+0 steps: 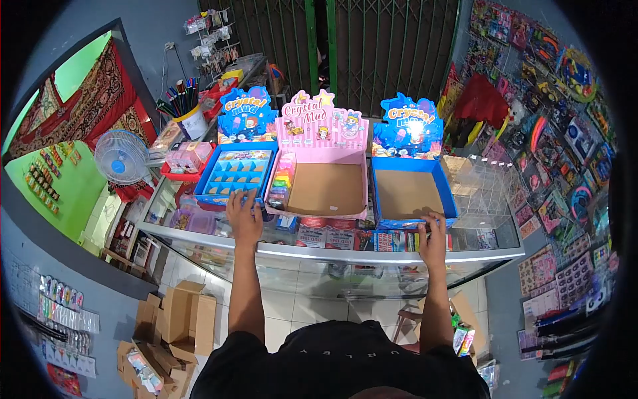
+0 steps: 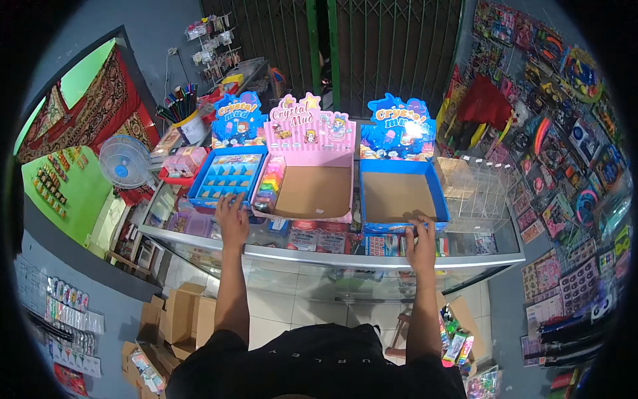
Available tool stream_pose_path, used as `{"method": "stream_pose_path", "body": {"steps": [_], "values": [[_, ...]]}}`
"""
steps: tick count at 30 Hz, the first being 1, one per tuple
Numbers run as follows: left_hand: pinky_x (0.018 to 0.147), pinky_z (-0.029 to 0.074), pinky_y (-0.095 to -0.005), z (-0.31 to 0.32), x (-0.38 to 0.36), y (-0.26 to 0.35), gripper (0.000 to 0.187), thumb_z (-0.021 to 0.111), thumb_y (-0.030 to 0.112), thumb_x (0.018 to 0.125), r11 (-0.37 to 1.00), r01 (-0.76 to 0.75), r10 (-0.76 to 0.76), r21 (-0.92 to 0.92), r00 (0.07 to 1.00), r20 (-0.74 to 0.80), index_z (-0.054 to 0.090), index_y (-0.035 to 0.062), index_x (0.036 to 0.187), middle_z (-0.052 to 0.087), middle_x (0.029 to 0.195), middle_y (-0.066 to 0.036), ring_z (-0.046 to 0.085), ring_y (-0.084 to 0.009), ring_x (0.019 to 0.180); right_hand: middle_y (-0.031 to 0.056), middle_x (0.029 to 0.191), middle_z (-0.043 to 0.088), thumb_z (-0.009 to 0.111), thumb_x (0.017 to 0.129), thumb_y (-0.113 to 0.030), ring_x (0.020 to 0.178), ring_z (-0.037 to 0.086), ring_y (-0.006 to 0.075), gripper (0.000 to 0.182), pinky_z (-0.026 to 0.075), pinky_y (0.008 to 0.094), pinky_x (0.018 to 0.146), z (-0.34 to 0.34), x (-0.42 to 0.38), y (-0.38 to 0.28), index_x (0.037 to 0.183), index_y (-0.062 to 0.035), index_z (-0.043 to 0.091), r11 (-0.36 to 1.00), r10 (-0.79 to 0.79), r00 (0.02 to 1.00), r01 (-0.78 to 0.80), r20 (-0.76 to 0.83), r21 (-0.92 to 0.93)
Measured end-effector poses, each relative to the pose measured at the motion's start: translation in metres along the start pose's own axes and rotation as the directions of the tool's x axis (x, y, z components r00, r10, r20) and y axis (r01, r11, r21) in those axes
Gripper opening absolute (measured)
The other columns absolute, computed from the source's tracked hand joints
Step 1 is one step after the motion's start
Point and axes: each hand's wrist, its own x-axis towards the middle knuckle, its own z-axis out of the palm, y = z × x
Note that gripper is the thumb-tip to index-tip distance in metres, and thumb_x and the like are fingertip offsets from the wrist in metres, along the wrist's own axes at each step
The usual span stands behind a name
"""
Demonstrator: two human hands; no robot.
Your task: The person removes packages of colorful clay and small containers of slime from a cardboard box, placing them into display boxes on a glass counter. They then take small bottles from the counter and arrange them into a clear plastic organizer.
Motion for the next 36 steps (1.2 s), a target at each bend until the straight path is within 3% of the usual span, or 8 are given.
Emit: {"method": "stream_pose_path", "body": {"steps": [3, 13, 16, 23, 30, 31, 34, 36], "values": [[0.112, 0.026, -0.0566, 0.0, -0.005, 0.001, 0.035, 0.062, 0.018, 0.091, 1.0, 0.003, -0.003, 0.026, 1.0, -0.006, 0.067, 0.0172, 0.126, 0.056, 0.129, -0.011, 0.038, -0.0374, 0.137, 0.0186, 0.127, 0.053, 0.063, 0.095, -0.01, 0.114, 0.057, 0.0363, 0.022, 0.05, 0.0389, 0.091, 0.003, 0.0, 0.01, 0.117, -0.0034, 0.062, 0.987, -0.118, 0.992, 0.113, -0.038, -0.111], [0.103, 0.027, -0.0561, -0.004, -0.005, 0.007, 0.028, 0.063, 0.022, 0.089, 0.995, 0.044, -0.043, 0.093, 0.999, -0.015, 0.071, 0.0196, 0.116, 0.058, 0.125, -0.007, 0.042, -0.033, 0.132, 0.0172, 0.125, 0.053, 0.063, 0.095, -0.008, 0.105, 0.062, 0.0324, 0.022, 0.052, 0.0365, 0.085, 0.004, 0.001, 0.006, 0.116, -0.0029, 0.062, 0.982, -0.142, 0.988, 0.135, -0.053, -0.129], [0.102, 0.027, -0.056, -0.007, -0.003, 0.013, 0.029, 0.063, 0.021, 0.087, 0.993, 0.062, -0.059, 0.097, 0.998, -0.033, 0.071, 0.0197, 0.115, 0.057, 0.124, -0.007, 0.042, -0.0319, 0.132, 0.0175, 0.125, 0.054, 0.063, 0.095, -0.007, 0.101, 0.063, 0.0311, 0.022, 0.052, 0.036, 0.083, 0.005, -0.001, 0.003, 0.116, -0.0027, 0.062, 0.998, -0.024, 0.999, 0.022, -0.029, -0.067], [0.103, 0.027, -0.0579, -0.007, -0.004, 0.011, 0.037, 0.062, 0.016, 0.085, 0.987, 0.101, -0.102, 0.128, 0.995, 0.006, 0.069, 0.0202, 0.121, 0.056, 0.129, -0.007, 0.042, -0.0318, 0.133, 0.0168, 0.129, 0.053, 0.066, 0.093, -0.01, 0.097, 0.065, 0.0295, 0.03, 0.053, 0.0361, 0.083, 0.004, -0.001, 0.012, 0.123, -0.006, 0.062, 0.985, -0.124, 0.991, 0.117, -0.052, -0.129], [0.109, 0.029, -0.0507, -0.017, -0.014, 0.058, 0.036, 0.062, 0.016, 0.092, 0.973, -0.057, 0.005, -0.224, 0.974, -0.228, 0.062, 0.0078, 0.126, 0.056, 0.129, -0.016, 0.044, -0.0358, 0.13, 0.0174, 0.138, 0.049, 0.075, 0.085, -0.009, 0.114, 0.059, 0.0326, 0.047, 0.051, 0.0392, 0.091, -0.01, -0.013, 0.003, 0.13, -0.0087, 0.06, 0.995, -0.062, 0.993, 0.069, -0.095, 0.073], [0.108, 0.033, -0.0484, -0.012, -0.024, 0.077, 0.031, 0.064, 0.015, 0.092, 0.978, -0.076, 0.031, -0.194, 0.974, -0.224, 0.063, 0.0043, 0.121, 0.057, 0.128, -0.017, 0.049, -0.0356, 0.125, 0.0176, 0.141, 0.046, 0.075, 0.083, -0.005, 0.109, 0.062, 0.0324, 0.051, 0.052, 0.0392, 0.089, -0.018, -0.02, -0.002, 0.131, -0.0089, 0.059, 0.989, -0.134, 0.986, 0.126, -0.103, -0.078], [0.105, 0.036, -0.0497, 0.015, -0.047, 0.154, 0.03, 0.066, 0.014, 0.09, 0.83, -0.264, 0.217, -0.491, 0.964, -0.152, 0.064, 0.0039, 0.118, 0.057, 0.128, -0.017, 0.052, -0.0356, 0.122, 0.0166, 0.133, 0.052, 0.073, 0.082, -0.002, 0.106, 0.064, 0.0336, 0.042, 0.053, 0.0391, 0.087, -0.037, -0.048, -0.008, 0.122, -0.0074, 0.062, 0.998, -0.006, 1.0, 0.005, 0.01, 0.067], [0.105, 0.038, -0.0498, 0.022, -0.059, 0.22, 0.031, 0.068, 0.014, 0.088, 0.783, -0.32, 0.361, -0.533, 0.932, -0.029, 0.065, 0.0053, 0.118, 0.057, 0.13, -0.016, 0.053, -0.0361, 0.123, 0.0147, 0.122, 0.059, 0.071, 0.083, -0.003, 0.103, 0.065, 0.0327, 0.033, 0.053, 0.039, 0.086, -0.045, -0.071, 0.019, 0.114, -0.0069, 0.064, 0.978, -0.159, 0.983, 0.145, 0.093, 0.148]]}}
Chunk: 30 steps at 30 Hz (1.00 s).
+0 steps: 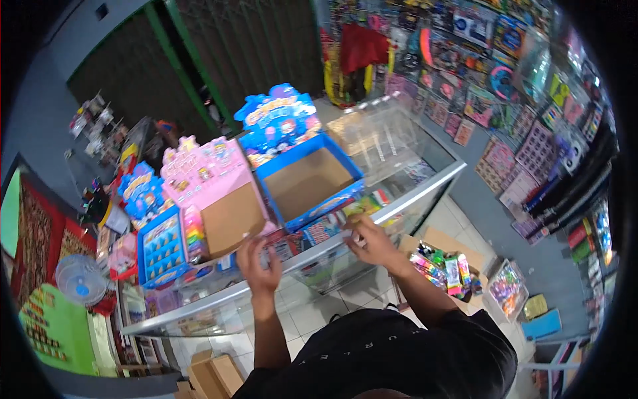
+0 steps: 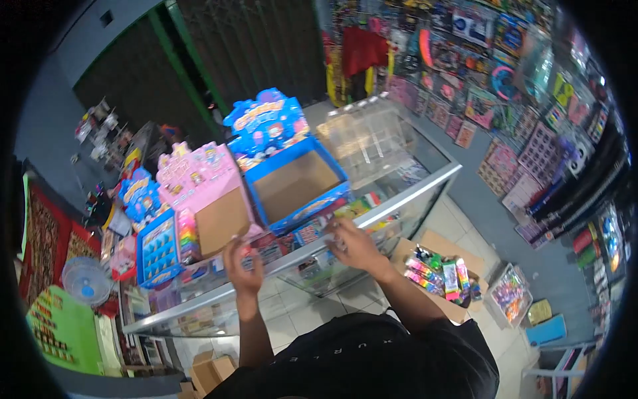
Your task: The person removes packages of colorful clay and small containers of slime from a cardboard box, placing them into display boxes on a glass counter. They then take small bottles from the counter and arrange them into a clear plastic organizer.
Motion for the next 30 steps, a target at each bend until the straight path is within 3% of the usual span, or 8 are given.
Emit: {"method": "stream_pose_path", "body": {"steps": [1, 5, 9, 16, 18, 22, 26, 30], "values": [[0.105, 0.039, -0.0499, 0.017, 0.009, 0.02, 0.031, 0.069, 0.013, 0.087, 0.999, -0.036, 0.038, -0.028, 0.995, 0.09, 0.065, 0.006, 0.118, 0.057, 0.131, -0.016, 0.053, -0.0364, 0.123, 0.0138, 0.117, 0.062, 0.071, 0.083, -0.004, 0.102, 0.065, 0.0323, 0.028, 0.054, 0.039, 0.086, -0.007, -0.011, 0.004, 0.11, -0.0067, 0.064, 0.997, -0.073, 0.996, 0.071, 0.046, 0.039], [0.111, 0.033, -0.0501, 0.065, 0.03, 0.063, 0.035, 0.072, 0.016, 0.085, 0.992, -0.126, 0.122, 0.001, 0.962, 0.244, 0.069, 0.0121, 0.119, 0.053, 0.138, -0.015, 0.045, -0.0372, 0.133, 0.0109, 0.096, 0.066, 0.067, 0.088, -0.011, 0.087, 0.068, 0.0287, 0.013, 0.056, 0.0389, 0.074, -0.05, -0.067, -0.008, 0.101, -0.0061, 0.066, 0.978, 0.183, 0.941, -0.203, 0.284, 0.043], [0.116, 0.024, -0.0591, 0.093, 0.033, 0.072, 0.041, 0.07, 0.024, 0.087, 0.996, -0.026, -0.004, 0.09, 0.95, 0.312, 0.063, 0.0121, 0.126, 0.048, 0.142, -0.017, 0.039, -0.0404, 0.137, 0.0093, 0.087, 0.067, 0.069, 0.089, -0.007, 0.074, 0.068, 0.0229, 0.01, 0.054, 0.0337, 0.063, -0.087, -0.147, 0.017, 0.098, -0.0054, 0.068, 0.956, 0.266, 0.923, -0.29, 0.277, 0.046], [0.117, 0.017, -0.0636, 0.108, 0.031, 0.088, 0.039, 0.069, 0.022, 0.088, 0.966, -0.001, -0.063, 0.258, 0.969, 0.24, 0.062, 0.01, 0.124, 0.046, 0.144, -0.017, 0.036, -0.0416, 0.141, 0.0093, 0.088, 0.068, 0.069, 0.089, -0.008, 0.072, 0.068, 0.0212, 0.015, 0.055, 0.0334, 0.063, -0.13, -0.212, 0.028, 0.103, -0.0058, 0.07, 0.838, 0.538, 0.826, -0.546, 0.166, -0.003], [0.116, 0.022, -0.0607, 0.112, 0.027, 0.105, 0.034, 0.07, 0.014, 0.086, 0.986, 0.008, -0.039, 0.168, 0.983, 0.178, 0.065, 0.0084, 0.119, 0.049, 0.14, -0.018, 0.041, -0.0409, 0.137, 0.0132, 0.09, 0.068, 0.07, 0.087, -0.01, 0.079, 0.067, 0.0291, 0.011, 0.054, 0.0411, 0.07, -0.132, -0.224, 0.046, 0.097, -0.008, 0.069, 0.909, 0.415, 0.903, -0.418, 0.116, 0.002], [0.101, 0.044, -0.0464, 0.13, 0.013, 0.147, 0.02, 0.07, 0.004, 0.084, 0.99, -0.03, 0.068, -0.136, 0.957, 0.283, 0.067, 0.0033, 0.104, 0.059, 0.124, -0.018, 0.056, -0.0368, 0.118, 0.0146, 0.092, 0.07, 0.067, 0.088, -0.011, 0.087, 0.068, 0.0342, 0.011, 0.055, 0.0426, 0.075, -0.151, -0.215, 0.042, 0.096, -0.006, 0.07, 0.877, 0.47, 0.871, -0.479, 0.144, 0.033], [0.092, 0.049, -0.0449, 0.171, -0.031, 0.211, 0.015, 0.071, 0.006, 0.085, 0.867, 0.097, 0.264, -0.489, 0.743, 0.615, 0.068, 0.0027, 0.099, 0.068, 0.102, -0.015, 0.065, -0.0338, 0.099, 0.0117, 0.093, 0.069, 0.067, 0.087, -0.009, 0.087, 0.068, 0.0307, 0.011, 0.054, 0.0405, 0.075, -0.147, -0.225, 0.053, 0.097, -0.0057, 0.069, 0.887, 0.456, 0.861, -0.461, 0.226, -0.032], [0.093, 0.049, -0.0421, 0.207, -0.075, 0.257, 0.026, 0.071, 0.02, 0.087, 0.833, 0.322, 0.424, -0.45, 0.15, 0.893, 0.068, 0.0018, 0.105, 0.067, 0.107, -0.016, 0.064, -0.0343, 0.105, 0.0099, 0.096, 0.068, 0.066, 0.086, -0.011, 0.091, 0.067, 0.03, 0.012, 0.053, 0.0409, 0.077, -0.152, -0.236, 0.051, 0.097, -0.0067, 0.068, 0.894, 0.423, 0.857, -0.448, 0.294, 0.019]]}}
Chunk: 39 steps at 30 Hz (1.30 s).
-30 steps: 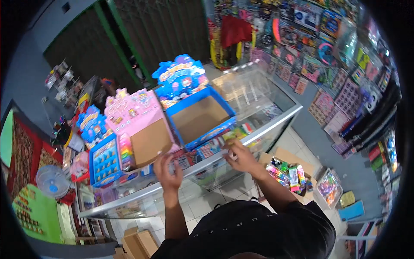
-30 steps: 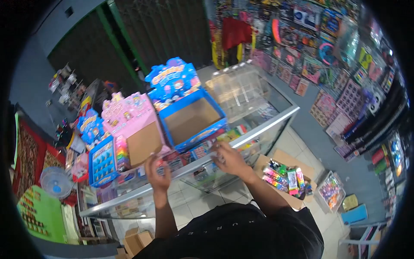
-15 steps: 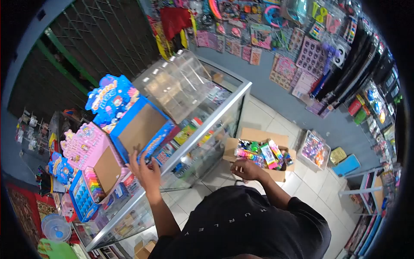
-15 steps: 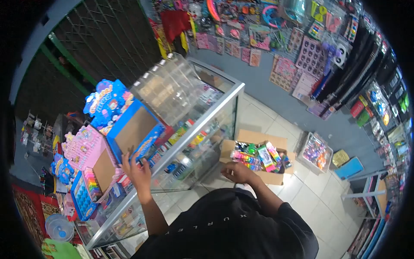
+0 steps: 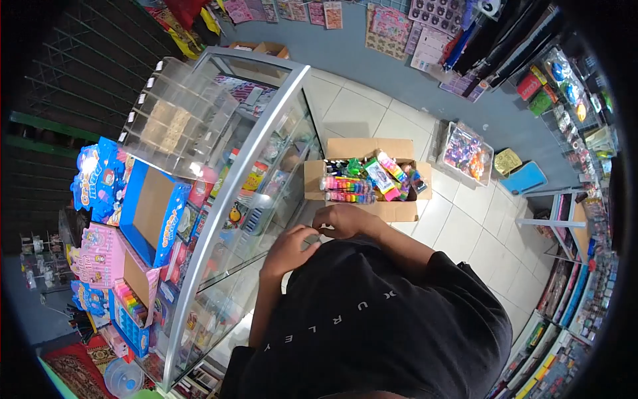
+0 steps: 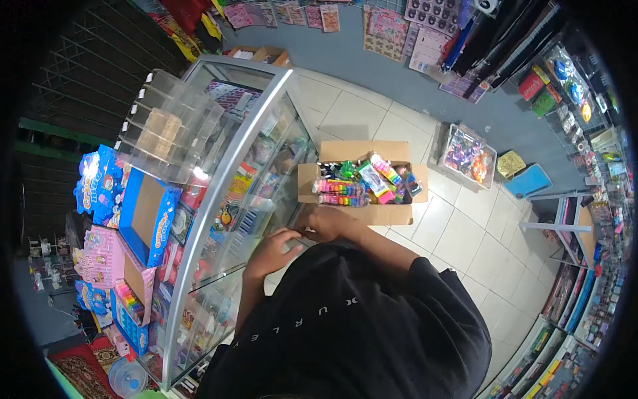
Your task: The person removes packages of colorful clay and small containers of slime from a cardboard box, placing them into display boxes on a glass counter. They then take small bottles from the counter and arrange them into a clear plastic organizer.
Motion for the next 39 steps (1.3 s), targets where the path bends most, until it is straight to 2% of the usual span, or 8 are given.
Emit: {"method": "stream_pose_path", "body": {"steps": [7, 13, 16, 20, 24, 25, 32, 39], "values": [[0.094, 0.05, -0.0403, 0.059, 0.018, -0.008, 0.037, 0.068, 0.028, 0.09, 0.991, 0.132, -0.13, 0.0, 0.978, 0.164, 0.063, 0.0047, 0.118, 0.065, 0.119, -0.015, 0.063, -0.0342, 0.11, 0.0113, 0.099, 0.07, 0.066, 0.084, -0.021, 0.099, 0.067, 0.0324, 0.02, 0.053, 0.0451, 0.083, 0.001, -0.051, 0.085, 0.101, -0.0098, 0.067, 0.974, 0.224, 0.963, -0.226, 0.152, -0.007], [0.097, 0.049, -0.0409, 0.07, 0.006, -0.002, 0.039, 0.065, 0.034, 0.093, 0.969, 0.244, -0.231, -0.033, 0.95, 0.211, 0.063, 0.0075, 0.121, 0.065, 0.119, -0.016, 0.062, -0.0335, 0.112, 0.016, 0.115, 0.069, 0.071, 0.081, -0.031, 0.109, 0.065, 0.0351, 0.041, 0.052, 0.0452, 0.094, 0.036, -0.102, 0.223, 0.116, -0.0116, 0.066, 0.833, 0.553, 0.79, -0.524, 0.264, -0.177], [0.097, 0.049, -0.0402, 0.062, 0.01, 0.009, 0.039, 0.066, 0.033, 0.093, 0.94, 0.341, -0.335, 0.012, 0.916, 0.222, 0.063, 0.0081, 0.123, 0.065, 0.121, -0.015, 0.063, -0.0324, 0.112, 0.0181, 0.118, 0.067, 0.072, 0.08, -0.031, 0.116, 0.062, 0.0345, 0.046, 0.05, 0.0464, 0.097, 0.051, -0.117, 0.256, 0.12, -0.0118, 0.064, 0.708, 0.706, 0.708, -0.706, 0.015, 0.016], [0.096, 0.05, -0.039, 0.064, 0.001, -0.002, 0.039, 0.07, 0.031, 0.091, 0.93, 0.365, -0.36, -0.032, 0.927, 0.108, 0.064, 0.0079, 0.123, 0.066, 0.121, -0.014, 0.064, -0.0313, 0.11, 0.0188, 0.113, 0.063, 0.073, 0.079, -0.021, 0.113, 0.055, 0.0421, 0.042, 0.049, 0.0488, 0.096, 0.068, -0.13, 0.282, 0.114, -0.0053, 0.056, 0.791, 0.577, 0.734, -0.612, -0.359, 0.019], [0.096, 0.051, -0.0388, 0.056, -0.006, 0.012, 0.037, 0.07, 0.029, 0.091, 0.92, 0.39, -0.388, -0.043, 0.921, 0.044, 0.065, 0.0066, 0.119, 0.067, 0.118, -0.014, 0.064, -0.0321, 0.112, 0.0204, 0.109, 0.06, 0.074, 0.075, -0.015, 0.108, 0.053, 0.0433, 0.041, 0.049, 0.0505, 0.094, 0.06, -0.102, 0.264, 0.111, -0.0073, 0.056, 0.71, 0.62, 0.533, -0.694, -0.576, 0.122], [0.096, 0.051, -0.0386, 0.056, -0.009, 0.014, 0.037, 0.071, 0.029, 0.091, 0.917, 0.396, -0.395, -0.036, 0.918, 0.038, 0.065, 0.0066, 0.119, 0.068, 0.118, -0.013, 0.064, -0.032, 0.112, 0.0211, 0.119, 0.055, 0.077, 0.073, -0.016, 0.111, 0.052, 0.0434, 0.054, 0.05, 0.052, 0.093, 0.058, -0.101, 0.263, 0.121, -0.0104, 0.055, 0.731, 0.518, 0.642, -0.675, -0.565, -0.097], [0.098, 0.05, -0.0392, 0.062, -0.02, 0.019, 0.036, 0.07, 0.031, 0.091, 0.871, 0.486, -0.487, -0.077, 0.874, 0.006, 0.066, 0.0086, 0.119, 0.067, 0.121, -0.013, 0.063, -0.0304, 0.114, 0.0165, 0.149, 0.043, 0.084, 0.067, -0.023, 0.132, 0.044, 0.0442, 0.088, 0.044, 0.0517, 0.108, 0.052, -0.079, 0.259, 0.144, -0.0123, 0.044, 0.651, 0.709, 0.65, -0.752, -0.274, -0.099], [0.097, 0.051, -0.0401, 0.08, -0.022, -0.001, 0.042, 0.069, 0.031, 0.092, 0.804, 0.564, -0.565, -0.188, 0.823, 0.051, 0.064, 0.0081, 0.126, 0.068, 0.118, -0.015, 0.064, -0.0307, 0.113, 0.0103, 0.156, 0.037, 0.066, 0.082, -0.015, 0.138, 0.039, 0.0422, 0.073, 0.043, 0.0535, 0.108, 0.054, -0.067, 0.262, 0.149, -0.0197, 0.039, 0.545, 0.801, 0.574, -0.816, -0.168, -0.19]]}}
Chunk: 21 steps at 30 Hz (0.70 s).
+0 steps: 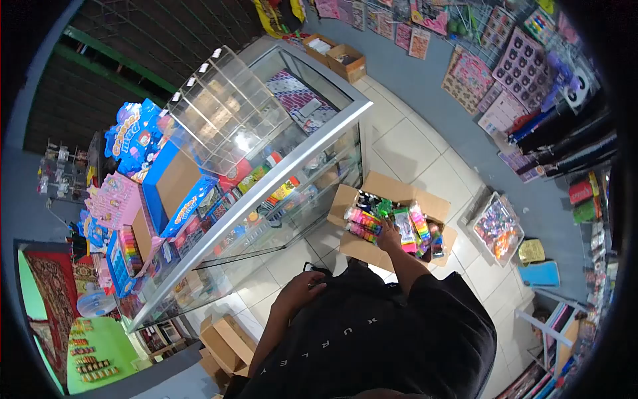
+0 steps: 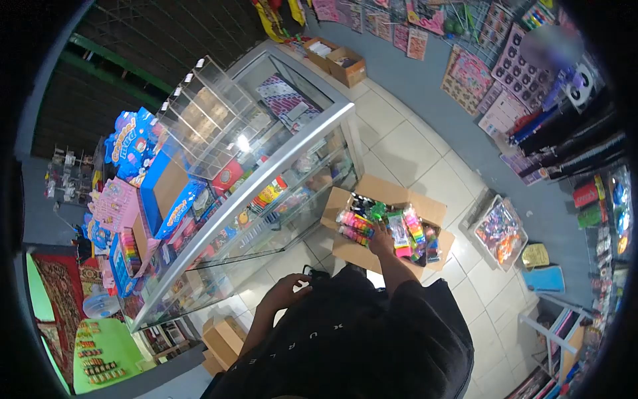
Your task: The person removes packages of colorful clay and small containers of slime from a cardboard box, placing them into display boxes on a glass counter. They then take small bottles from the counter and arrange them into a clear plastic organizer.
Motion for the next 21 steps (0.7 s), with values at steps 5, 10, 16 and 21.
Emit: {"method": "stream_pose_path", "body": {"steps": [5, 10, 16, 21], "values": [[0.094, 0.051, -0.0427, 0.012, 0.016, -0.036, 0.041, 0.063, 0.034, 0.095, 0.997, 0.031, -0.041, 0.075, 0.989, 0.142, 0.064, 0.0047, 0.123, 0.068, 0.113, -0.017, 0.065, -0.0336, 0.108, 0.0123, 0.158, 0.033, 0.072, 0.083, -0.023, 0.139, 0.038, 0.0407, 0.081, 0.042, 0.0574, 0.107, -0.007, 0.004, -0.004, 0.153, -0.023, 0.032, 0.998, 0.012, 0.998, -0.008, 0.055, -0.068], [0.093, 0.05, -0.0451, 0.013, 0.024, -0.045, 0.043, 0.055, 0.041, 0.098, 0.983, -0.079, 0.05, 0.164, 0.984, 0.174, 0.068, 0.004, 0.115, 0.068, 0.111, -0.019, 0.064, -0.0361, 0.106, 0.0191, 0.152, 0.038, 0.079, 0.079, -0.045, 0.136, 0.04, 0.0417, 0.087, 0.044, 0.0573, 0.104, -0.014, 0.002, -0.009, 0.15, -0.0184, 0.035, 0.989, -0.037, 0.998, 0.042, 0.042, -0.138], [0.095, 0.049, -0.0459, 0.01, 0.036, -0.057, 0.053, 0.051, 0.052, 0.099, 0.97, 0.038, -0.103, 0.241, 0.959, 0.263, 0.072, 0.0041, 0.11, 0.069, 0.114, -0.02, 0.064, -0.0365, 0.11, 0.0228, 0.149, 0.04, 0.086, 0.071, -0.038, 0.131, 0.047, 0.0397, 0.087, 0.046, 0.0462, 0.105, 0.011, 0.022, 0.033, 0.141, -0.0061, 0.046, 0.905, -0.425, 0.899, 0.418, -0.104, -0.082], [0.097, 0.049, -0.0461, 0.003, 0.033, -0.062, 0.061, 0.052, 0.059, 0.097, 0.987, 0.057, -0.08, 0.151, 0.985, 0.151, 0.068, 0.004, 0.119, 0.068, 0.119, -0.021, 0.064, -0.0372, 0.112, 0.0174, 0.126, 0.059, 0.091, 0.069, -0.042, 0.11, 0.06, 0.0283, 0.084, 0.05, 0.0402, 0.093, 0.011, 0.048, 0.053, 0.133, -0.0027, 0.053, 0.889, -0.366, 0.927, 0.323, 0.08, 0.326]]}}
